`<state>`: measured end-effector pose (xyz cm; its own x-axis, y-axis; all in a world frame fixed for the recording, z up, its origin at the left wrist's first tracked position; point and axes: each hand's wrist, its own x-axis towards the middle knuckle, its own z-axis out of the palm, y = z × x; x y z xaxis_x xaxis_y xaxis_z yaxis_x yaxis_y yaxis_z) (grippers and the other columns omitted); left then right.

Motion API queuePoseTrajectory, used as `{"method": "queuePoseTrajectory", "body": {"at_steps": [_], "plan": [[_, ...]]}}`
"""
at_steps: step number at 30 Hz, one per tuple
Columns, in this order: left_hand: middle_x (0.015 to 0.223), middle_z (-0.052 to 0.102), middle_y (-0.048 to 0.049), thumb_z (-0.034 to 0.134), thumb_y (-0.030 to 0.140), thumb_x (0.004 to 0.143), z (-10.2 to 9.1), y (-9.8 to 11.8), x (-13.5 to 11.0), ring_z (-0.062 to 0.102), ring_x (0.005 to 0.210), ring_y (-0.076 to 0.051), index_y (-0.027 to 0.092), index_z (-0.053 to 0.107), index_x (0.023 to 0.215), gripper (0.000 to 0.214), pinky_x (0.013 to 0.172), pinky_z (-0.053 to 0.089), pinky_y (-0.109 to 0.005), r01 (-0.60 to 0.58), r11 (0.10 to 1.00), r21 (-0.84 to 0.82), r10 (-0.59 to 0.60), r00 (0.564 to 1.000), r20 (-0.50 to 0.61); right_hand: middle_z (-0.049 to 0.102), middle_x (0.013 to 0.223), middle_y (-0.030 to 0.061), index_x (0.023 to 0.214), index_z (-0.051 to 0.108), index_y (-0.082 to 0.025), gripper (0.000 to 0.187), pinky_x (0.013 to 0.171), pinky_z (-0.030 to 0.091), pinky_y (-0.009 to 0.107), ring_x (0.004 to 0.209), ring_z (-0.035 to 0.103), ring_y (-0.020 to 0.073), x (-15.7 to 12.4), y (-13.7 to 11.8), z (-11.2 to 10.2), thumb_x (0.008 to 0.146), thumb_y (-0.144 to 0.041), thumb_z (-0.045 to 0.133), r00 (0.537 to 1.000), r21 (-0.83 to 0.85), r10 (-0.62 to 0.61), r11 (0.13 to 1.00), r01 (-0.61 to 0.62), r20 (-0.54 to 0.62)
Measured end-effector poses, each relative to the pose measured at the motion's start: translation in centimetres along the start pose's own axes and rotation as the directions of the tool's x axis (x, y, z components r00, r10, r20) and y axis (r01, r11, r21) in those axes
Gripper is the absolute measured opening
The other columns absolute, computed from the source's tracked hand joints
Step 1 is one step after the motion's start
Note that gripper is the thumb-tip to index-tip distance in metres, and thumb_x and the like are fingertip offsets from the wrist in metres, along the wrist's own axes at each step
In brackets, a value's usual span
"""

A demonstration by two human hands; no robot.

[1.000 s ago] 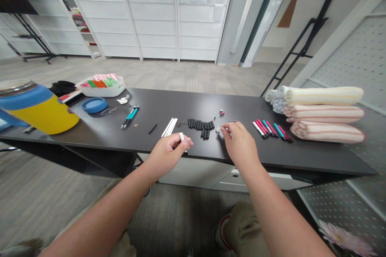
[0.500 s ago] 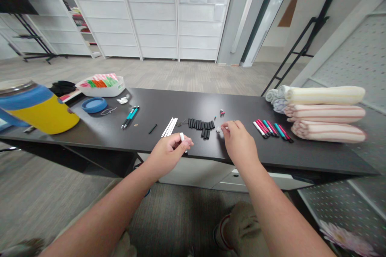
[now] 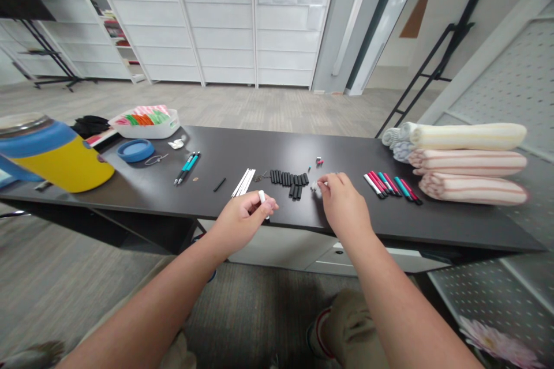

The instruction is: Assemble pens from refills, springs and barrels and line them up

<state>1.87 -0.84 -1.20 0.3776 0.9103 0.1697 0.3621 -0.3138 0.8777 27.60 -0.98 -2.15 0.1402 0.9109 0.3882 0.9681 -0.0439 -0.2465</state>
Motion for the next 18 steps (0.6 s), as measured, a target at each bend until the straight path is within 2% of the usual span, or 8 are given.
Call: {"method": "queuePoseTrajectory", "body": {"at_steps": [18], "plan": [[0.095, 0.08, -0.0051, 0.055, 0.04, 0.101, -0.04, 0.09, 0.08, 0.076, 0.088, -0.02, 0.02, 0.075, 0.096, 0.029, 0.081, 0.057, -0.033, -0.016, 1.0, -0.003, 0.016, 1.0, 0.005, 0.064, 0.112, 0.0053, 0.103, 0.068, -0.024, 0.013, 0.059, 0.033, 0.031, 0.078, 0.063, 0.0177, -0.51, -0.18, 0.12, 0.103, -0.034, 0.06, 0.999, -0.052, -0.042, 0.998, 0.044, 0.03]]}}
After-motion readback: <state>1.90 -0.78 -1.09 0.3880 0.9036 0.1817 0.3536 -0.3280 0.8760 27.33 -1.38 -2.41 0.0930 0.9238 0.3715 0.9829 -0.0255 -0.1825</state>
